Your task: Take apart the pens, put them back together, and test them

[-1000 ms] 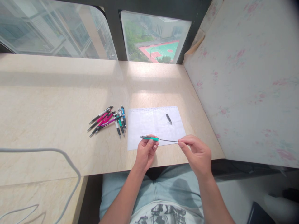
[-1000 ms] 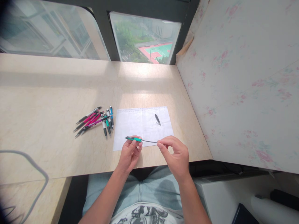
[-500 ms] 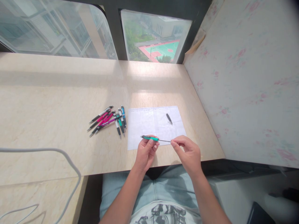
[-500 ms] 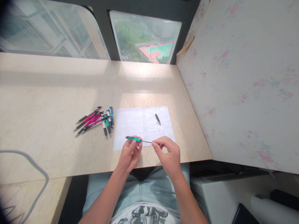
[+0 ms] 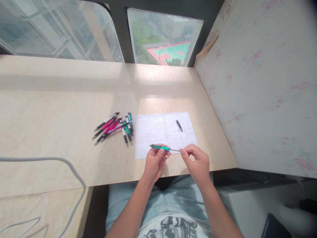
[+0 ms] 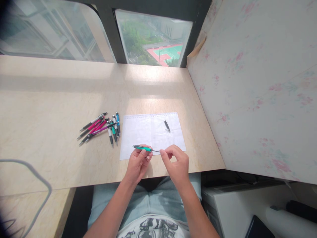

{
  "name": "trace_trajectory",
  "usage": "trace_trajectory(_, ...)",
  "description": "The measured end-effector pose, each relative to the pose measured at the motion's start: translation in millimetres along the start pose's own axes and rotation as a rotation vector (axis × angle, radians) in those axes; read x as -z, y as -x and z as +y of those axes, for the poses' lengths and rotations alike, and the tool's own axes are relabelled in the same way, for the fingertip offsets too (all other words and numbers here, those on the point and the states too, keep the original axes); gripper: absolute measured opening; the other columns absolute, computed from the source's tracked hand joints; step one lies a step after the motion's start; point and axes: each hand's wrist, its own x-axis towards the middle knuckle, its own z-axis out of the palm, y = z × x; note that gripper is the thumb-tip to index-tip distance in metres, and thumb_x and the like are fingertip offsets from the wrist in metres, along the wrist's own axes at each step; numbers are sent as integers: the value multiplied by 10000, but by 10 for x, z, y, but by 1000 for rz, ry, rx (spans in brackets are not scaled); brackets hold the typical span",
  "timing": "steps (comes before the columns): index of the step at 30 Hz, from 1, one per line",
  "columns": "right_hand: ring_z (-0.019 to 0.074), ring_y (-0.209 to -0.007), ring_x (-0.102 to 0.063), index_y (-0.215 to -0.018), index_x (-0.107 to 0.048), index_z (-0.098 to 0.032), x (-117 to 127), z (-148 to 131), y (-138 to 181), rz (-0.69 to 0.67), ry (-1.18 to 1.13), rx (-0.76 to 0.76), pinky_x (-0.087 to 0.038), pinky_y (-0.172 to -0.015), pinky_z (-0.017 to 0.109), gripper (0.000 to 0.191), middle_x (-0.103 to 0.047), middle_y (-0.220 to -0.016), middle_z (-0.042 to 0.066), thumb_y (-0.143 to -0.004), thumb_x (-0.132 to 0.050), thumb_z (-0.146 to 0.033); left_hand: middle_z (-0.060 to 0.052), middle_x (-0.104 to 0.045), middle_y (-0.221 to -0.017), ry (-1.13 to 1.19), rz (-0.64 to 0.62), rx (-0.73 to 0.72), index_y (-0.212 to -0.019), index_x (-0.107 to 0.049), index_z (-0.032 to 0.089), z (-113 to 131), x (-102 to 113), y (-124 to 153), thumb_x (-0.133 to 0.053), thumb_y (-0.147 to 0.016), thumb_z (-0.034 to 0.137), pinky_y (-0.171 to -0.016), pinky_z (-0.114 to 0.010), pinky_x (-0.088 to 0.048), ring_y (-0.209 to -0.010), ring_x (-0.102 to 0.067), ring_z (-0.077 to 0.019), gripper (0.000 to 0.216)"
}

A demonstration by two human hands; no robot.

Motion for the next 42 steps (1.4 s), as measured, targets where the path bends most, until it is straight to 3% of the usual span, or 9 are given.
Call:
trace_trajectory(5,119,-554,-453,-566,-479,-198,-18,42,0,-16,49,-43,-364,-575,266,393,-473,-561,-32,-917,-581,-343,-55,-713,-861,-14,1,11,-882,-716,136,-3,-2,7,-805,-728,251,-626,-188,-499,-658,-639,-89,212)
trace_trajectory(11,132,-571,-493,-581,-533,-196,-31,45,-29,-6,46,-80,-382,-575,271,395,-534,-572,-16,-919,-576,-395,-62,-719,-870,-2,9,19,-893,-715,136,-9,5,-5,-807,-724,241,-638,-187,-495,-668,-641,-89,219)
trace_trajectory(16,172,-731,-606,-846,-691,-203,26,56,-62,-188,-54,-7,-458,-637,282,227,-678,-794,34,-897,-610,-408,-47,-711,-831,49,26,31,-885,-717,133,10,7,-27,-817,-711,235,-625,-157,-491,-681,-637,-78,225)
trace_trajectory(19,180,-778,-631,-909,-709,-203,66,129,-107,-206,-78,-5,-472,-648,287,309,-697,-857,52,-957,-492,-418,-44,-711,-845,82,41,27,-884,-718,137,9,17,-40,-823,-702,235,-615,-146,-492,-690,-640,-76,231)
trace_trajectory(23,177,-707,-615,-807,-709,-201,52,320,-267,-75,195,-28,-449,-636,289,307,-695,-780,42,-940,-501,-383,-44,-714,-851,94,53,26,-879,-714,141,4,25,-46,-839,-680,244,-607,-144,-496,-692,-642,-77,256)
trace_trajectory(29,193,-746,-631,-1011,-736,-227,-90,514,-562,-86,653,-41,-403,-649,291,254,-737,-882,51,-905,-512,-282,-41,-710,-838,87,45,29,-882,-717,146,7,25,-42,-831,-691,249,-603,-152,-502,-693,-641,-81,244)
trace_trajectory(35,212,-782,-645,-1079,-715,-238,-228,508,-677,-107,802,-111,-345,-602,291,252,-743,-915,65,-909,-534,-282,-43,-705,-831,91,35,36,-878,-722,139,4,27,-42,-831,-692,253,-607,-154,-494,-690,-634,-79,244)
trace_trajectory(42,205,-779,-639,-1010,-728,-252,-273,525,-656,-138,825,-144,-326,-593,288,207,-744,-938,52,-900,-554,-277,-48,-707,-833,92,31,44,-883,-725,138,4,32,-39,-822,-702,250,-616,-158,-487,-691,-633,-82,234)
